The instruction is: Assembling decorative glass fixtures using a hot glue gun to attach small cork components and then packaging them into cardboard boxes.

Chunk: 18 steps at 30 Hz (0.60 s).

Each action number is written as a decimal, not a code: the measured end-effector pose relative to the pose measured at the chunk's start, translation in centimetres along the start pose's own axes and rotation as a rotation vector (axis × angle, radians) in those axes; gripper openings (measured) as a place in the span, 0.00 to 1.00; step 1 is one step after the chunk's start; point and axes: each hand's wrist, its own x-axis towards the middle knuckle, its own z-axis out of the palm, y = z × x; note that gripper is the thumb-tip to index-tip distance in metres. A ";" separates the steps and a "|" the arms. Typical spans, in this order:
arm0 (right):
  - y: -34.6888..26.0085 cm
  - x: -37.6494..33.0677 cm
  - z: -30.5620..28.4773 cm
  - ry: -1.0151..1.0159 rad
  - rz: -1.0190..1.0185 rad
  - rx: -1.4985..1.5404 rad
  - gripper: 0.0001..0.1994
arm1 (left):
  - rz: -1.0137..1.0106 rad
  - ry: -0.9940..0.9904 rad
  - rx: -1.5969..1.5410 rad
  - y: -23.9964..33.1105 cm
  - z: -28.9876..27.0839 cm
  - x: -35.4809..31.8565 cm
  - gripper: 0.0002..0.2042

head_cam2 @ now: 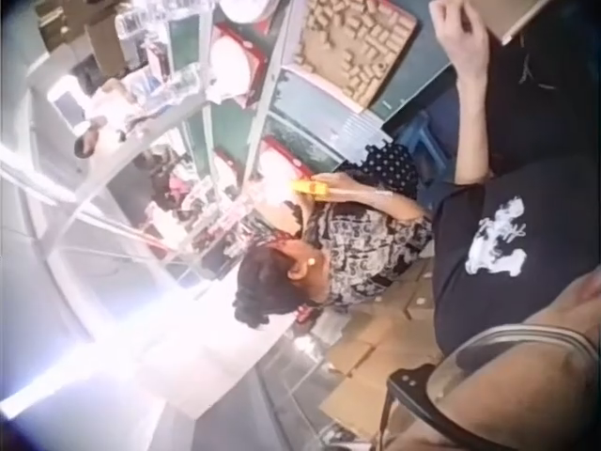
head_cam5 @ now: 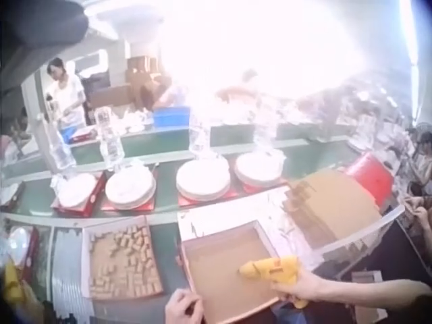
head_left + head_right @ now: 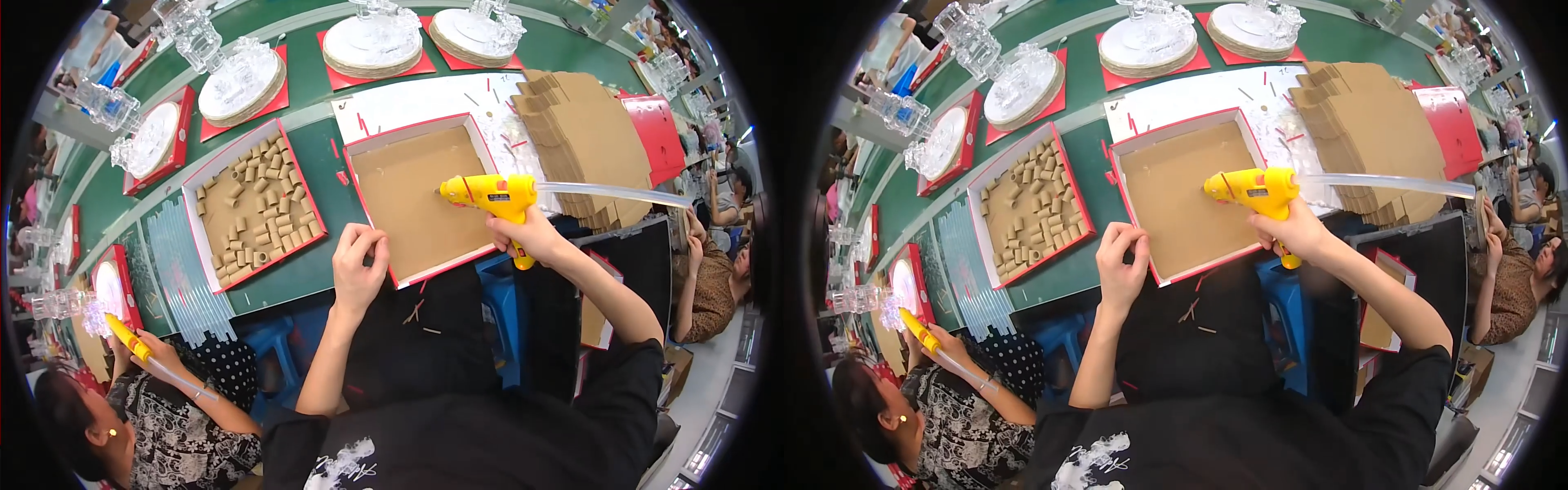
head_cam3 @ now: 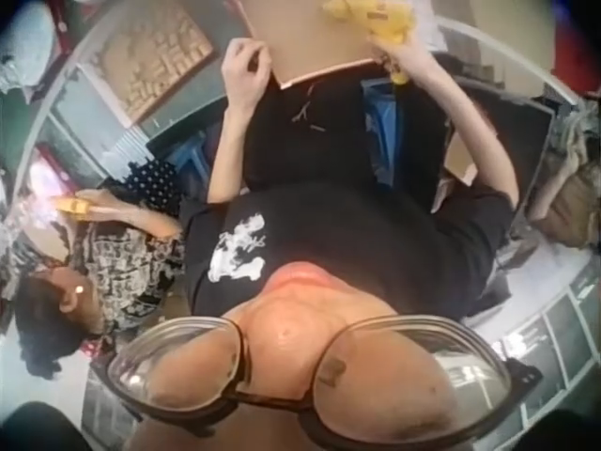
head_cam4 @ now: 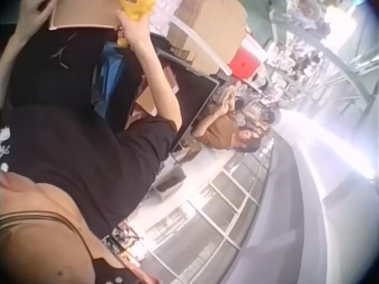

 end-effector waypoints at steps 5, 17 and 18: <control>-0.4 0.3 -0.2 0.018 0.010 -0.029 0.06 | 0.005 0.003 0.012 0.0 -0.1 0.5 0.01; -2.1 -0.4 -0.9 -0.043 0.167 0.173 0.11 | 0.005 0.004 0.006 0.0 0.0 0.6 0.02; -2.5 -0.8 -0.5 -0.042 0.168 0.172 0.11 | -0.007 -0.002 0.008 0.1 0.0 0.6 0.02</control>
